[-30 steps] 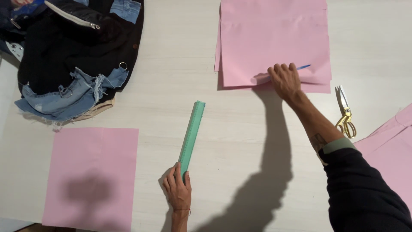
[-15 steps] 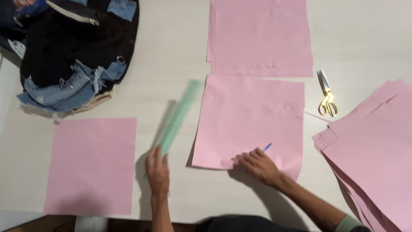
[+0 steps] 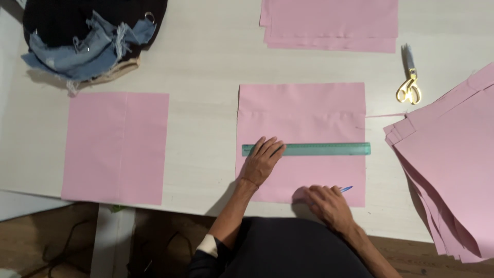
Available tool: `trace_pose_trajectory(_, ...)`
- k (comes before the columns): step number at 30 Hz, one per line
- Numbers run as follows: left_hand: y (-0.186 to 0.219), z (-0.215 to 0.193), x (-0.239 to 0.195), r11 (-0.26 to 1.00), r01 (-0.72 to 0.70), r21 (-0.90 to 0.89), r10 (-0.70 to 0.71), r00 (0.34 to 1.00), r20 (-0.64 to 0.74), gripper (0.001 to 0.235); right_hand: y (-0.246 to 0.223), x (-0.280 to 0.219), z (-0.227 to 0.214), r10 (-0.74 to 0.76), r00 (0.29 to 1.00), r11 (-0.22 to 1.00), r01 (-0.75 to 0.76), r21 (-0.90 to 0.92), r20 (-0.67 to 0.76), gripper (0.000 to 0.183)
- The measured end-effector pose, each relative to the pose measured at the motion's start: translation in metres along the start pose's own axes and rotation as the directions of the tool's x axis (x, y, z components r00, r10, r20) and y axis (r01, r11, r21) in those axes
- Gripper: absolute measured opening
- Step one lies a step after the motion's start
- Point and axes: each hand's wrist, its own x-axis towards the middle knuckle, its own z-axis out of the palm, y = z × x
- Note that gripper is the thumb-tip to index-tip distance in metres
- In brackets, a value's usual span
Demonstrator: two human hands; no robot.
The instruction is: Marking lines and trimming the edges of pink leather pieces on a workbench using a ruler, pen, and scissors.
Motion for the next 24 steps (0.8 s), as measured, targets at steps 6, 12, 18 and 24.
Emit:
trace_pose_trajectory(6, 0.0, 0.008, -0.009, 0.998, 0.055, 0.013, -0.055, 0.998, -0.016, 0.04, 0.019, -0.007, 0.007, 0.136, 0.952, 0.988, -0.152, -0.037, -0.275, 0.057)
trace_pose_trajectory(12, 0.001, 0.006, -0.01, 0.993, 0.119, 0.018, -0.118, 0.993, -0.019, 0.038, 0.016, -0.004, -0.016, 0.325, 0.928, 0.938, -0.341, -0.061, -0.181, 0.066)
trace_pose_trajectory(18, -0.001, 0.007, -0.015, 0.983, 0.185, 0.009, -0.184, 0.98, -0.075, 0.04, 0.017, -0.004, -0.013, 0.338, 0.928, 0.927, -0.357, -0.114, -0.156, 0.064)
trace_pose_trajectory(24, -0.001, 0.003, -0.015, 0.987, 0.162, -0.011, -0.162, 0.985, -0.05, 0.043, 0.018, -0.003, -0.013, 0.362, 0.922, 0.926, -0.372, -0.055, -0.141, 0.067)
